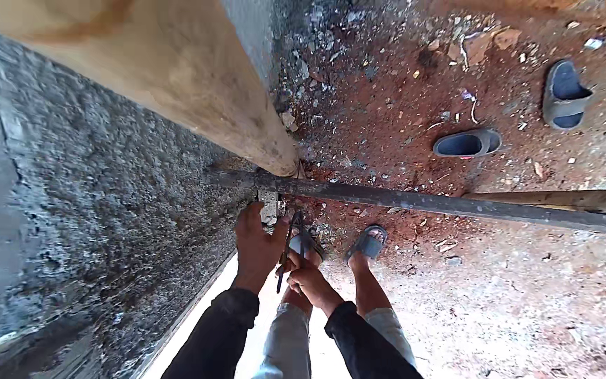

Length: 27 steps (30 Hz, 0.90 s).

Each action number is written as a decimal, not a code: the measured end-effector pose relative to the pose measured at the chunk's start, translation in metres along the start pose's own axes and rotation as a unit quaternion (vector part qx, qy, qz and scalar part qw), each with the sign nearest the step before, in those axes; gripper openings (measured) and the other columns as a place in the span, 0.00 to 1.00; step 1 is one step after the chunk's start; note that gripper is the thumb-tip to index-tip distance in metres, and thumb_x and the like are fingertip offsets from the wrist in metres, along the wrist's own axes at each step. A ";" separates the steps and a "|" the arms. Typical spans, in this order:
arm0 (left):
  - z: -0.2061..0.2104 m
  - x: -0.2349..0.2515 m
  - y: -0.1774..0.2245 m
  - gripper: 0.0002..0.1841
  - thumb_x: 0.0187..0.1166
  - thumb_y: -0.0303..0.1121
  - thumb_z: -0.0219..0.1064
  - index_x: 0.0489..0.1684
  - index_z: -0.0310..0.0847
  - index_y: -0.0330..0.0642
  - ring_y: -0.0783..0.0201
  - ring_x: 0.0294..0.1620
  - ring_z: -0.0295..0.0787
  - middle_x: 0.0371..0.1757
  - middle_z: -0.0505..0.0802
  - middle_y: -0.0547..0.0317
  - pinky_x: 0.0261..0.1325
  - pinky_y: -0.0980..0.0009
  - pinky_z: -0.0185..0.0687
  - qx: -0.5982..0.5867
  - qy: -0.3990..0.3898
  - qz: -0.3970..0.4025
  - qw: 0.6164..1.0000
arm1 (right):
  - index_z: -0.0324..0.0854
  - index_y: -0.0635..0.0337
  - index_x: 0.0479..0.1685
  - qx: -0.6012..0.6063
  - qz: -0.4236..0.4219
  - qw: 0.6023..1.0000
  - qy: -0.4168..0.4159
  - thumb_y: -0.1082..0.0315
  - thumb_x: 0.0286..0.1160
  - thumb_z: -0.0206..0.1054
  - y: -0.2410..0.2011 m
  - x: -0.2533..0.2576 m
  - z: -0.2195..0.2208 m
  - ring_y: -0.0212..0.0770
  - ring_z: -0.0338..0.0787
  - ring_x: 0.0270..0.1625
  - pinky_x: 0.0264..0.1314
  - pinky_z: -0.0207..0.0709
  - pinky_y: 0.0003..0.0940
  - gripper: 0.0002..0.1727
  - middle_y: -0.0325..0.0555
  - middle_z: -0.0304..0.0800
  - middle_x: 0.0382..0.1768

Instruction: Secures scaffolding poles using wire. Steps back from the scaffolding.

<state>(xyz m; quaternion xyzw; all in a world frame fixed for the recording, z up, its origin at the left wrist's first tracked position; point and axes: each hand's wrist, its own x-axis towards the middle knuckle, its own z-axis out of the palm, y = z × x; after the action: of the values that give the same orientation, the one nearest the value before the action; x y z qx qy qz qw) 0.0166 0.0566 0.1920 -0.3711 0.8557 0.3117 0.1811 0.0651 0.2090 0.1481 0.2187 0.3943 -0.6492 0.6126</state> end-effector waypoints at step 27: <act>0.018 0.060 0.020 0.47 0.79 0.57 0.68 0.83 0.62 0.21 0.20 0.86 0.58 0.83 0.66 0.15 0.84 0.28 0.56 0.418 -0.037 0.154 0.895 | 0.49 0.47 0.96 0.087 0.007 0.906 0.413 0.74 0.73 0.59 0.097 -0.373 -0.197 0.41 0.89 0.43 0.42 0.82 0.40 0.45 0.51 0.90 0.58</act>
<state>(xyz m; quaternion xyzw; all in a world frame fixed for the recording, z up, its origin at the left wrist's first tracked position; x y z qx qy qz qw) -0.0368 0.0480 0.1539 -0.1128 0.9464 -0.0370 0.3004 0.1771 0.6011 0.2933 0.5228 0.5524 -0.5284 0.3774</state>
